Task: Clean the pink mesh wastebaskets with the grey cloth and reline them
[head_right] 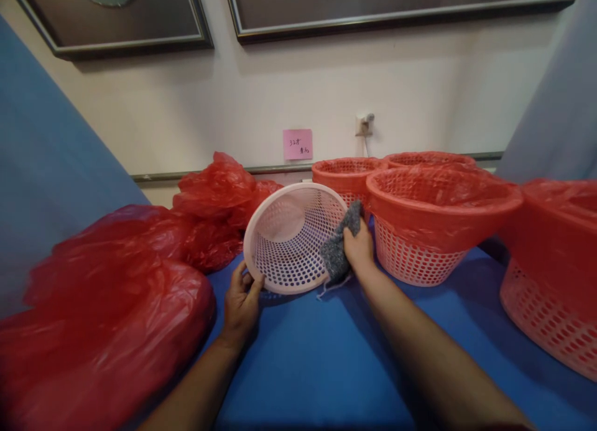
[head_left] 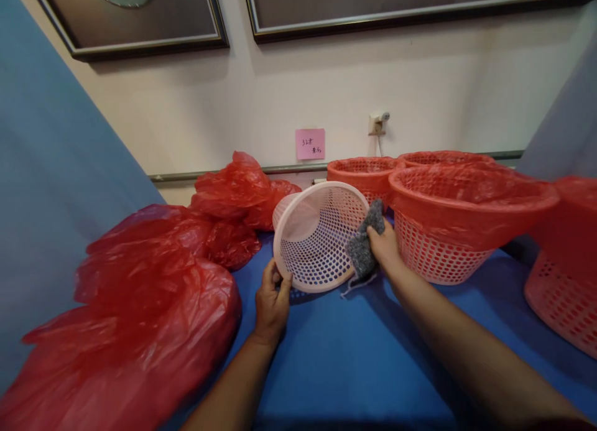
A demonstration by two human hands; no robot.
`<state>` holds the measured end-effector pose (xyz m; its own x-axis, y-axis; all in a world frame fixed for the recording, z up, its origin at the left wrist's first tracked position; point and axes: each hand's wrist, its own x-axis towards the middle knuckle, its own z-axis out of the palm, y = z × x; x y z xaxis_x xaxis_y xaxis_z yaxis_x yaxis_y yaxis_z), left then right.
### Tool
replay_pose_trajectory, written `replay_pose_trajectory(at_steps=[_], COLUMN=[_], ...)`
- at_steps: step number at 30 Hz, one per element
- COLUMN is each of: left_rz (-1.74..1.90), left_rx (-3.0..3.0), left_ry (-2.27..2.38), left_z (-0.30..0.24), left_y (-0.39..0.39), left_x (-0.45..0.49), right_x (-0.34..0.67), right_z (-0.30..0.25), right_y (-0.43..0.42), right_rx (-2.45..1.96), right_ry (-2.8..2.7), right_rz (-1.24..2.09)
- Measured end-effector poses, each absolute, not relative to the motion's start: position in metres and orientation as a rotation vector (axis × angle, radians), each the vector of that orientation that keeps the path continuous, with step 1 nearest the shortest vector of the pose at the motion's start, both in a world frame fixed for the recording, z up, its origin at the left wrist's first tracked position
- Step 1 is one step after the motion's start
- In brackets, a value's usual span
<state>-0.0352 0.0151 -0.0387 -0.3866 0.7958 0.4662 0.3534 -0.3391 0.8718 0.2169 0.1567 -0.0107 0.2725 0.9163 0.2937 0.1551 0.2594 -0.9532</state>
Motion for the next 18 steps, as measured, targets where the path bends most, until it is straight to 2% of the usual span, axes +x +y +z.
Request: replay_pose_trajectory(at_steps=[4,12,18], left_rz=[1.853,1.935,1.799], left_rx=[1.375,1.317,1.409], left_ry=[1.465,1.431,1.477], left_z=[-0.037,-0.03,-0.035], left_y=[0.019,0.02,0.016], left_x=[-0.036,-0.033,-0.029], right_x=[0.213,0.17,0.157], right_z=[-0.051,-0.036,-0.019], right_y=[0.12,0.049,0.028], right_rx=[-1.206,-1.125,-1.015], right_ry=[-0.933,-0.866,-0.86], right_rz=[1.388,2.002,2.309])
